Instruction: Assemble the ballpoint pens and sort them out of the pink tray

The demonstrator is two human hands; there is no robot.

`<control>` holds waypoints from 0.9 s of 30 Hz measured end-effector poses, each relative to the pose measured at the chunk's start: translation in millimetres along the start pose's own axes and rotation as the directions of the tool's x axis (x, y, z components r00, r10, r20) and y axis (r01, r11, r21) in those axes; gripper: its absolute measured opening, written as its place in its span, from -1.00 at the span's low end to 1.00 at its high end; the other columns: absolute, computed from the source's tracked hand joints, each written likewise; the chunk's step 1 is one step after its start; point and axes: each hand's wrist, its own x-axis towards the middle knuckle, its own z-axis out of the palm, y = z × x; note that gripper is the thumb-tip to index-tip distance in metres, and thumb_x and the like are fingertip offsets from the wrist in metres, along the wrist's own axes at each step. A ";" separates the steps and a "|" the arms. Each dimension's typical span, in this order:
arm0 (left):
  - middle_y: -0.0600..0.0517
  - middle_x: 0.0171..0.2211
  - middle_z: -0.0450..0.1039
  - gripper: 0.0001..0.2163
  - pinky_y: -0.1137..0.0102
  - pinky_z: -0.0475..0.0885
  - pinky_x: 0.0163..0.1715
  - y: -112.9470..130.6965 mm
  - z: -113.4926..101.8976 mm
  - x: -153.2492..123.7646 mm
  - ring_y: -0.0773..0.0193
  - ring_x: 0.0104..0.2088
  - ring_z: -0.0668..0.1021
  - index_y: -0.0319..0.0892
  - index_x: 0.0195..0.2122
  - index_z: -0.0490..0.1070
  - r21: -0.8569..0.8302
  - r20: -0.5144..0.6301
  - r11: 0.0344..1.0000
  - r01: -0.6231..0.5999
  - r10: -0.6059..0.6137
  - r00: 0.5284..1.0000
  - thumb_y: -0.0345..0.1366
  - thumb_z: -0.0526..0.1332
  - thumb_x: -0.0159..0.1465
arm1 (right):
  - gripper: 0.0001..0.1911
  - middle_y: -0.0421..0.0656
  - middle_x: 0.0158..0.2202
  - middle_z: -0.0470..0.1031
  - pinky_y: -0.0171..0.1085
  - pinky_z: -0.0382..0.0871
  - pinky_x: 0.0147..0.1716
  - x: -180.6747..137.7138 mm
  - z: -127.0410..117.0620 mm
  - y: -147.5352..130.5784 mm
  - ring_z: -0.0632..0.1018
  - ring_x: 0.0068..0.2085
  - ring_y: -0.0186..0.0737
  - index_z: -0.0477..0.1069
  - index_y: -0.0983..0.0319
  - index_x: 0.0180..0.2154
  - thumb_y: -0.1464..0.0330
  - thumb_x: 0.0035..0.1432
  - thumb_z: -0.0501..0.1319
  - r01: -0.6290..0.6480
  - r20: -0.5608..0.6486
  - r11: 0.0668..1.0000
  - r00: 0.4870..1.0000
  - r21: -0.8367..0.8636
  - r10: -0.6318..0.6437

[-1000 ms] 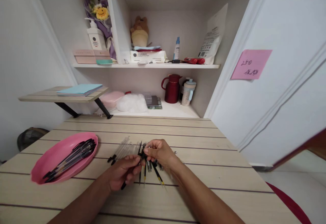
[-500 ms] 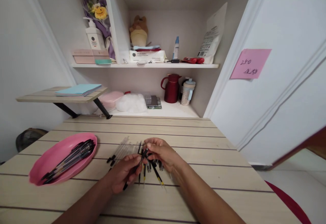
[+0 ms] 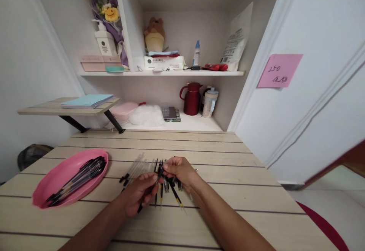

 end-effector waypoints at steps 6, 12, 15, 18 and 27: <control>0.17 -0.70 0.25 -0.72 0.60 -0.07 -0.84 0.0 -0.1 0.6 0.58 -0.82 0.16 -0.25 -0.38 0.30 -0.023 0.018 1.000 -0.012 0.012 1.000 -0.09 0.16 0.07 | -0.66 -0.18 -0.51 0.46 -0.34 0.33 -0.46 -2.5 3.0 -1.3 0.47 -0.51 -0.36 0.37 0.30 -0.39 0.23 -0.22 0.33 -0.039 0.111 0.995 0.993 0.092 0.029; 0.18 -0.70 0.22 -0.73 0.60 -0.10 -0.84 3.2 -3.0 -2.2 0.59 -0.82 0.14 -0.25 -0.35 0.33 -0.068 0.091 0.997 0.049 -0.042 0.995 -0.12 0.16 0.08 | -0.68 -0.16 -0.53 0.46 -0.36 0.32 -0.46 -0.3 3.6 -0.5 0.47 -0.51 -0.35 0.40 0.32 -0.48 0.25 -0.29 0.36 0.068 0.034 0.993 0.997 0.094 -0.071; 0.18 -0.71 0.20 -0.74 0.60 -0.11 -0.84 6.3 -4.8 -5.8 0.60 -0.83 0.10 -0.26 -0.36 0.35 -0.069 0.169 0.991 0.118 -0.105 0.980 -0.13 0.15 0.08 | -0.67 -0.14 -0.44 0.48 -0.33 0.35 -0.35 0.2 -5.8 -12.1 0.50 -0.37 -0.29 0.42 0.29 -0.42 0.28 -0.30 0.37 0.152 -0.004 0.967 0.988 0.203 -0.154; 0.17 -0.71 0.21 -0.72 0.59 -0.09 -0.84 6.3 -4.1 -6.4 0.60 -0.83 0.12 -0.27 -0.36 0.36 -0.045 0.176 0.994 0.104 -0.095 0.980 -0.12 0.13 0.10 | -0.69 -0.16 -0.46 0.47 -0.34 0.35 -0.38 0.6 -16.0 -21.4 0.50 -0.39 -0.30 0.39 0.28 -0.42 0.29 -0.28 0.36 0.166 -0.048 0.971 0.986 0.174 -0.160; 0.17 -0.67 0.25 -0.74 0.60 0.05 -0.81 -0.8 -0.8 1.8 0.55 -0.78 0.24 -0.24 -0.36 0.31 -0.076 -0.012 0.997 -0.031 0.031 0.999 -0.15 0.19 0.06 | -0.70 -0.31 -0.69 0.35 -0.42 0.20 -0.64 0.8 18.6 6.8 0.39 -0.63 -0.41 0.21 0.24 -0.55 0.29 -0.26 0.33 0.187 -0.170 0.982 0.968 0.000 -0.185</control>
